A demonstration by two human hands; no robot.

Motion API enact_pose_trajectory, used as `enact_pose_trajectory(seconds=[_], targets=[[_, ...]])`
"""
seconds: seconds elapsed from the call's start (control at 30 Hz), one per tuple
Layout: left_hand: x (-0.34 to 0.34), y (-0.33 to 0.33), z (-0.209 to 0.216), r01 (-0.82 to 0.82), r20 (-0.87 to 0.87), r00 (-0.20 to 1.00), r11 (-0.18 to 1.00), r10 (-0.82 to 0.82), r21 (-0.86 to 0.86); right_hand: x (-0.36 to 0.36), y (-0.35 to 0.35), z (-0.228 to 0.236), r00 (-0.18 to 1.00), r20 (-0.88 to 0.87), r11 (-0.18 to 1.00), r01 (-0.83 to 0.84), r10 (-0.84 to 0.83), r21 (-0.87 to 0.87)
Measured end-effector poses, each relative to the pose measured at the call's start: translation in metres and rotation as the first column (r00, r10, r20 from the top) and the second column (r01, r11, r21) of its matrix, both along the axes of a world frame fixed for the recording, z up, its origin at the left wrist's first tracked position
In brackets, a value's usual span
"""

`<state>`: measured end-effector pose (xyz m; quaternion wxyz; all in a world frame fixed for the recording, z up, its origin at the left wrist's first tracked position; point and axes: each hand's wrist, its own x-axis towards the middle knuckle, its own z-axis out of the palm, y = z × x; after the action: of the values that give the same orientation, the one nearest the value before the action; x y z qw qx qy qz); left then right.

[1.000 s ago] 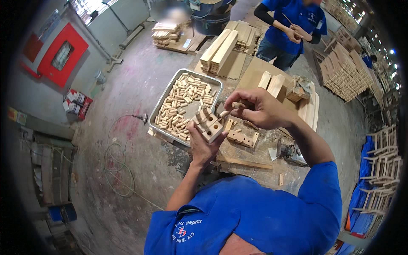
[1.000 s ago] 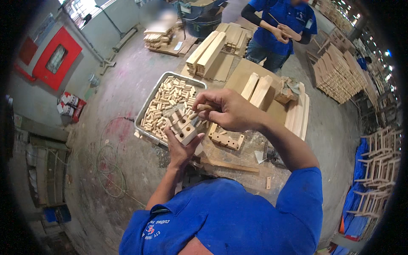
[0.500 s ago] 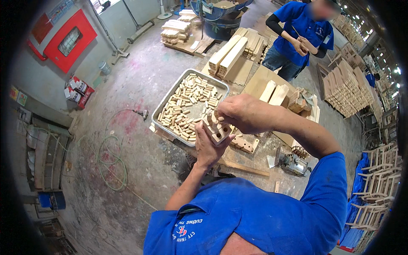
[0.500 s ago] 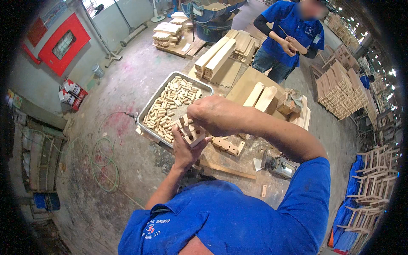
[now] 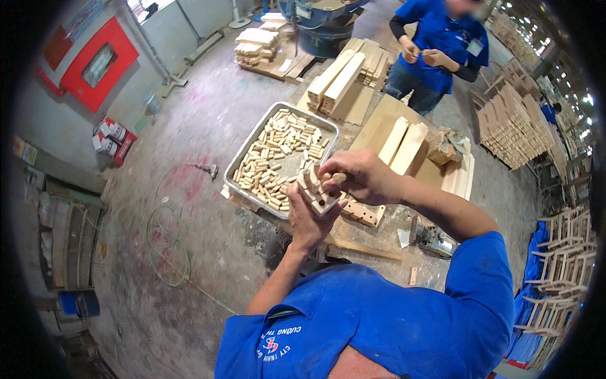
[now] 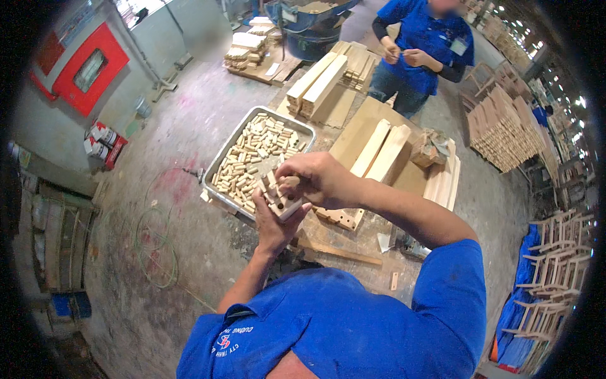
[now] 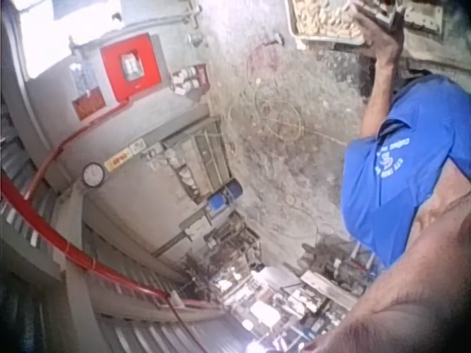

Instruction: The person inserts small cylindrical wooden dowels into the holes of a rectangular wooden block using a hammer to tap them in. The person repeatedly picks up dowels from a metal tray and hammers them into the block, occasionally adjusting the block's position on the workbench.

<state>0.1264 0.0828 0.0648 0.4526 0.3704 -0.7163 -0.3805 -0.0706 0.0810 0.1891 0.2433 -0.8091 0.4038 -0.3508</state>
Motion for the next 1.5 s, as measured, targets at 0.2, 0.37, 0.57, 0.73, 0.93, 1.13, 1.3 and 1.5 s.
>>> enact_pose_trajectory(seconds=[0.2,0.37,0.57,0.73,0.93,1.13,1.3,1.5], targets=[[0.010,0.000,-0.026,0.003,0.058,0.998,0.986,-0.013,0.164,0.000,-0.011,-0.016,1.000,-0.017,0.999,-0.023,0.023,-0.034],[-0.015,-0.011,-0.050,0.239,-0.326,0.931,0.951,-0.167,0.195,-0.006,0.001,-0.032,0.991,0.106,0.977,0.097,-0.079,-0.187],[-0.010,-0.005,-0.041,0.131,-0.155,0.981,0.985,-0.113,0.113,0.016,0.020,-0.045,0.914,0.303,0.946,0.310,-0.271,-0.090],[-0.005,-0.007,-0.044,0.114,-0.156,0.984,0.978,-0.088,0.172,0.025,0.021,-0.044,0.897,0.348,0.926,0.343,-0.273,-0.156],[-0.002,-0.006,-0.040,0.066,-0.061,0.996,0.996,-0.062,0.056,0.022,0.032,-0.043,0.809,0.411,0.904,0.414,-0.421,0.112],[-0.013,0.001,-0.031,0.060,-0.170,0.985,0.982,-0.029,0.180,-0.026,0.052,-0.069,0.648,0.349,0.721,0.487,-0.677,0.493],[-0.005,0.001,-0.034,0.037,-0.124,0.992,0.996,-0.026,0.087,-0.032,0.080,-0.075,0.517,0.442,0.568,0.109,-0.733,0.815],[-0.016,0.008,-0.017,0.096,-0.202,0.978,0.967,-0.048,0.236,-0.034,0.090,-0.038,0.641,0.454,0.638,0.072,-0.619,0.767]])
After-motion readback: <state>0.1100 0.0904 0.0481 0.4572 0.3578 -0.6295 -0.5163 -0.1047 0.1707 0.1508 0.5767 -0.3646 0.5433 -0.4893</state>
